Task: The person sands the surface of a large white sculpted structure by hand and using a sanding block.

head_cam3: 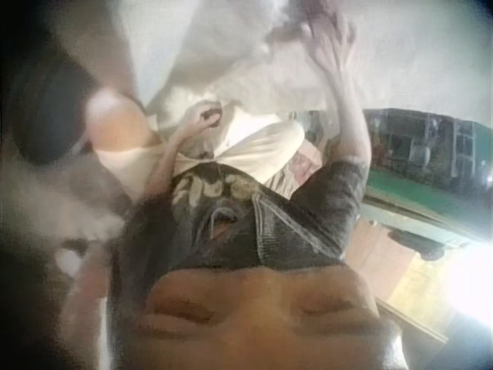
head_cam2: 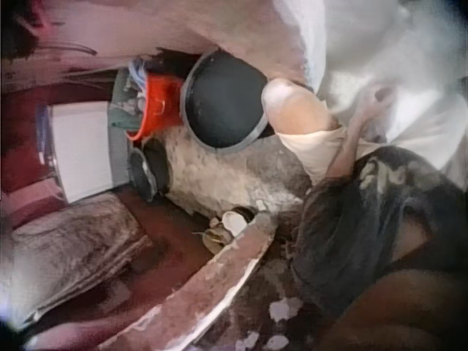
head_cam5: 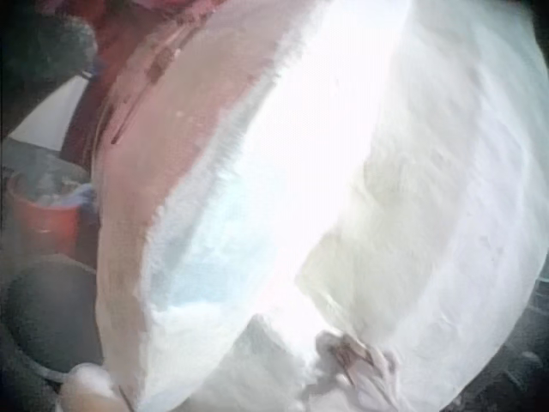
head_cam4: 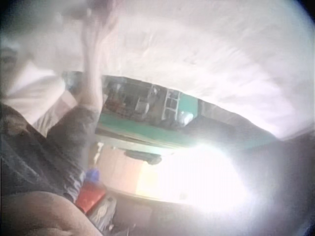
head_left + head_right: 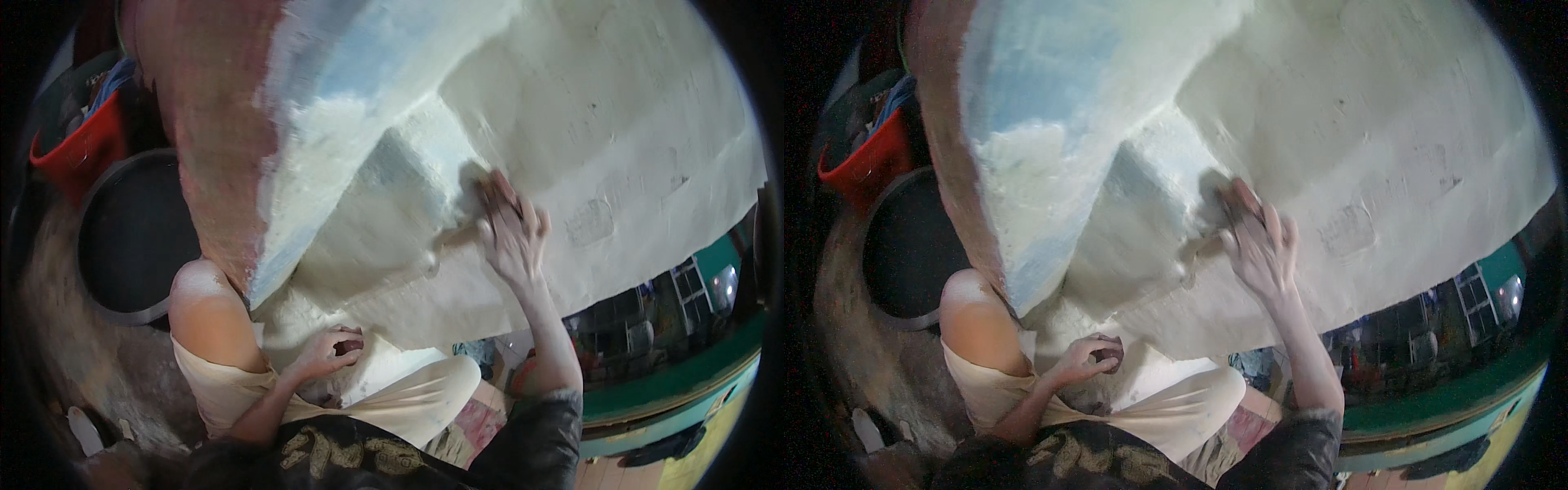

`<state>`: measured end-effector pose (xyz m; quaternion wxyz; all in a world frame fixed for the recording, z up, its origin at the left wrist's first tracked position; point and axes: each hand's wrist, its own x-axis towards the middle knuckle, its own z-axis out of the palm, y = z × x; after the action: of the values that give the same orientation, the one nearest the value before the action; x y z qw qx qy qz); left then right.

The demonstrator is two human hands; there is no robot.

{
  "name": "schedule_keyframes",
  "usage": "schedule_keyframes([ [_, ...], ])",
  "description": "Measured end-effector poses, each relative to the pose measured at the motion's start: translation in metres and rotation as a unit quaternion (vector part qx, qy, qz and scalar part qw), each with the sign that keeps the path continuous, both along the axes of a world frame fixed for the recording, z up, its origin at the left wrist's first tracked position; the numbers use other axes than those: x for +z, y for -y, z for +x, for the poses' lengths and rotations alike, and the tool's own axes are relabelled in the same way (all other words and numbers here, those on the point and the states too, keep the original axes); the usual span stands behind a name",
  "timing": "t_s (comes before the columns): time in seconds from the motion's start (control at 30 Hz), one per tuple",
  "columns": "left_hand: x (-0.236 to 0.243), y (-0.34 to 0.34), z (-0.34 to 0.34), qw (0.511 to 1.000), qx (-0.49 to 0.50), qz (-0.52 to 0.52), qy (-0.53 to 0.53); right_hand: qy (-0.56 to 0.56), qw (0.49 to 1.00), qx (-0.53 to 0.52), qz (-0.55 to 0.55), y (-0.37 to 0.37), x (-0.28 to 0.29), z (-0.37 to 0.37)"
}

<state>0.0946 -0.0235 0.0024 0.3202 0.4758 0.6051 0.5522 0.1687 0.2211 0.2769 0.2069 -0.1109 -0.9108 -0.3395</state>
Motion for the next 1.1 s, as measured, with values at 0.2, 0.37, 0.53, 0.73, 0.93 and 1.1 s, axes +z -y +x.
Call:
schedule_keyframes([
  [0.2, -0.006, 0.004, -0.002, 0.999, 0.039, 0.016, 0.003, 0.006, 0.991, 0.03, 0.134, -0.003, 0.015, -0.017],
  [0.37, 0.003, 0.006, -0.004, 0.998, 0.055, 0.019, 0.006, 0.01, 0.977, 0.017, 0.21, -0.037, -0.015, 0.044],
  [0.53, -0.007, 0.003, 0.002, 1.0, 0.022, -0.002, -0.01, -0.009, 0.992, -0.03, 0.126, -0.003, -0.001, -0.014],
  [0.73, 0.002, 0.01, -0.008, 0.998, 0.06, -0.011, -0.011, -0.014, 0.995, -0.008, 0.102, -0.01, -0.008, -0.001],
  [0.93, -0.005, 0.004, -0.003, 0.999, 0.041, -0.017, 0.0, -0.026, 0.997, -0.013, 0.068, -0.024, -0.02, 0.032],
  [1.1, -0.012, -0.002, -0.002, 0.999, 0.035, -0.033, -0.018, -0.021, 0.999, -0.01, -0.044, 0.004, 0.01, -0.009],
])
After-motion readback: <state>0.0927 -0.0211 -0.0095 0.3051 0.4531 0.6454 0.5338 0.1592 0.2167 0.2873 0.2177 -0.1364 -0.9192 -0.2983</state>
